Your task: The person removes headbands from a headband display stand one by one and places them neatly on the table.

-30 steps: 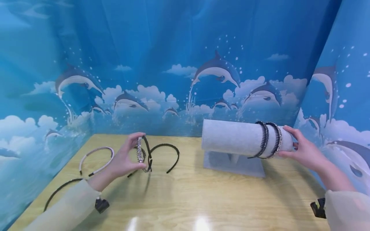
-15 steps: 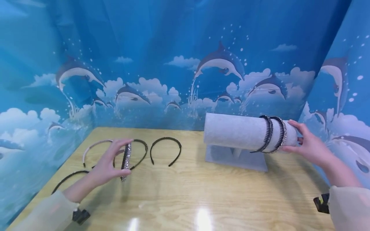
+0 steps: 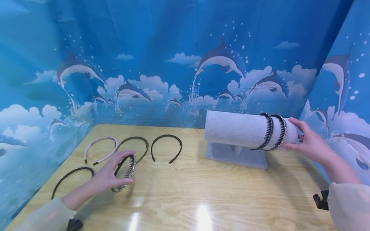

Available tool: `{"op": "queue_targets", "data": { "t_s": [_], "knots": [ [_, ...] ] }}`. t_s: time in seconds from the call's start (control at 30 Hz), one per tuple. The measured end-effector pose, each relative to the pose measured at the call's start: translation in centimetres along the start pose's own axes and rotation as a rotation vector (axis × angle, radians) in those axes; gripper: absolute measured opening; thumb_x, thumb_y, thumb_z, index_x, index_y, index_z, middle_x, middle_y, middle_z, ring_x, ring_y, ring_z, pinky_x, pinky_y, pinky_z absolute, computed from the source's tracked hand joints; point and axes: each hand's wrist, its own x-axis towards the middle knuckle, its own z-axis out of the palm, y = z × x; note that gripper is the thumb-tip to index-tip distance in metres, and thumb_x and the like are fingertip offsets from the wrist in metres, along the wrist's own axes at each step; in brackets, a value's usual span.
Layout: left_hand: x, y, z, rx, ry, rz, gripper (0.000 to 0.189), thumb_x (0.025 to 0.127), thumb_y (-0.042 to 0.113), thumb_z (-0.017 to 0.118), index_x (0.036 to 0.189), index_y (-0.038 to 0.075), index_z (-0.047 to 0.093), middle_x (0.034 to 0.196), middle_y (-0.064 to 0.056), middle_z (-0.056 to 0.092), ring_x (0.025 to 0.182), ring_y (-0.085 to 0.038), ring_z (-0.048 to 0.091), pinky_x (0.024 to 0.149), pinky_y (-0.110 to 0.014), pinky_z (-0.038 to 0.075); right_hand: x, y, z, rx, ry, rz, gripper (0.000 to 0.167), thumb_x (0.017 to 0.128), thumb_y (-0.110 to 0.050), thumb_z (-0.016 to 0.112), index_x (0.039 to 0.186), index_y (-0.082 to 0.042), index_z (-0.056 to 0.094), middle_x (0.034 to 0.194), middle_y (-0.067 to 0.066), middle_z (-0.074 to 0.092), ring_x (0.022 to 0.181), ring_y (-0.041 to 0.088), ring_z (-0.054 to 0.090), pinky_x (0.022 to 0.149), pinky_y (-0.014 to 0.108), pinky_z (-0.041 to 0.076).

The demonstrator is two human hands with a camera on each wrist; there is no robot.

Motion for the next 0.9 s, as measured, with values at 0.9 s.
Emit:
{"op": "queue_targets", "data": {
  "t_s": [0.9],
  "knots": [
    [-1.1, -1.1, 4.5, 0.088, -0.14, -0.027, 0.081, 0.066, 0.065, 0.078, 0.13, 0.022, 0.057, 0.132, -0.015, 0.048, 0.12, -0.04, 0.044, 0.093, -0.066, 0.036, 0.1, 0.1, -0.2, 0.011, -0.012, 0.016, 0.108, 0.086, -0.023, 0.076, 0.153, 0.001, -0.005, 0.15, 0.039, 0.002, 0.118, 0.067, 0.029, 0.087, 0.07, 0.037]
  ]
}}
